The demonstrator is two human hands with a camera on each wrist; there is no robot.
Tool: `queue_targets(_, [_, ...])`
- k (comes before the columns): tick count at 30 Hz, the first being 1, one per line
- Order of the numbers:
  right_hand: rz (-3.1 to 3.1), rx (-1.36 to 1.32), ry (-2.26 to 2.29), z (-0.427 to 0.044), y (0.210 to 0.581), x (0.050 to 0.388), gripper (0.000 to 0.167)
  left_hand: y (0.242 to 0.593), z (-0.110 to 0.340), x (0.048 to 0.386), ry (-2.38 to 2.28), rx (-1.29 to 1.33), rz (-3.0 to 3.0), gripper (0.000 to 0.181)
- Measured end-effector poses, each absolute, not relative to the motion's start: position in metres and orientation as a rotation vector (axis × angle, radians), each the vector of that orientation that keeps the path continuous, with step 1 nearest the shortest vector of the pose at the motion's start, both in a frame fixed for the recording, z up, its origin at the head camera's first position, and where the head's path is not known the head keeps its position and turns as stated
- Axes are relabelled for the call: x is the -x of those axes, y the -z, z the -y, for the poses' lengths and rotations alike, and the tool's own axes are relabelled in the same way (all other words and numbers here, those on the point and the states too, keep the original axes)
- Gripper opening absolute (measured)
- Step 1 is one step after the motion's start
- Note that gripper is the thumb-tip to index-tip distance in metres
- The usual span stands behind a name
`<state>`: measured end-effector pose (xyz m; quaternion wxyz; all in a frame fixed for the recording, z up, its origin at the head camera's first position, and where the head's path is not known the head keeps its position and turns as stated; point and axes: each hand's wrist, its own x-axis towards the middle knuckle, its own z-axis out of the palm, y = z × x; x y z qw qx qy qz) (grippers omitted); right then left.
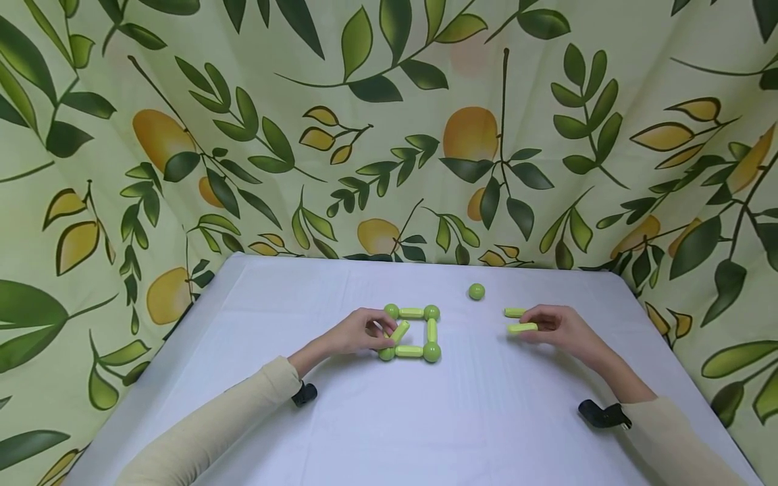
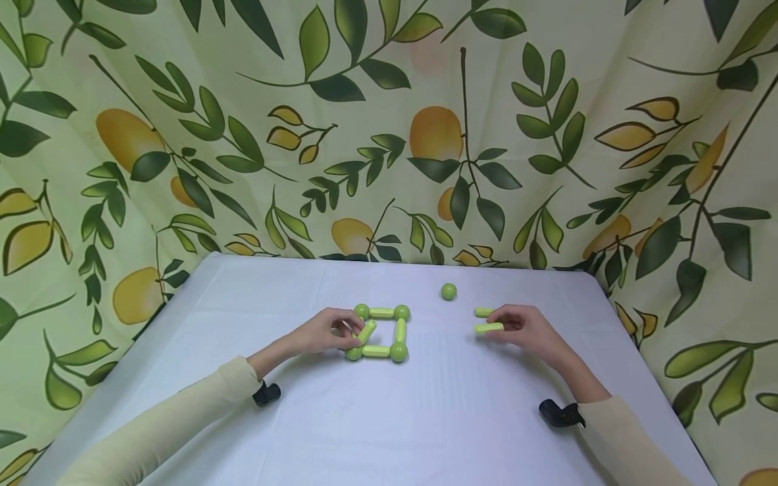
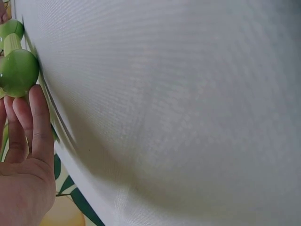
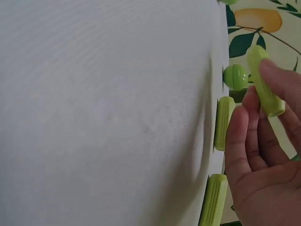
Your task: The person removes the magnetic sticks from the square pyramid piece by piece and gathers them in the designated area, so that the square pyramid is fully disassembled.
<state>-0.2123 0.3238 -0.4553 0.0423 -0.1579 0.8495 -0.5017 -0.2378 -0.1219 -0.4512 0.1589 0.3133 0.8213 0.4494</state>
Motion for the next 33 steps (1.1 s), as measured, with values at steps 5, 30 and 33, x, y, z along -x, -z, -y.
queue_targets(5, [-2.641,0.423,1.473,-0.3266,0.4556,0.2079,0.027,0.4527,0.1220,0.2381,-1.304,-0.923,-2.341,0.022])
queue_targets(30, [-2.808,0.366,1.286,-0.3223,0.4621,0.2100,0.019,0.4517,0.1217,0.2388,-1.274,-0.906,-2.354,0.022])
queue_targets(33, [-2.822,0.366,1.269,-0.3223,0.4624,0.2110,0.019,0.4512,0.1220,0.2389,-1.267,-0.909,-2.356,0.022])
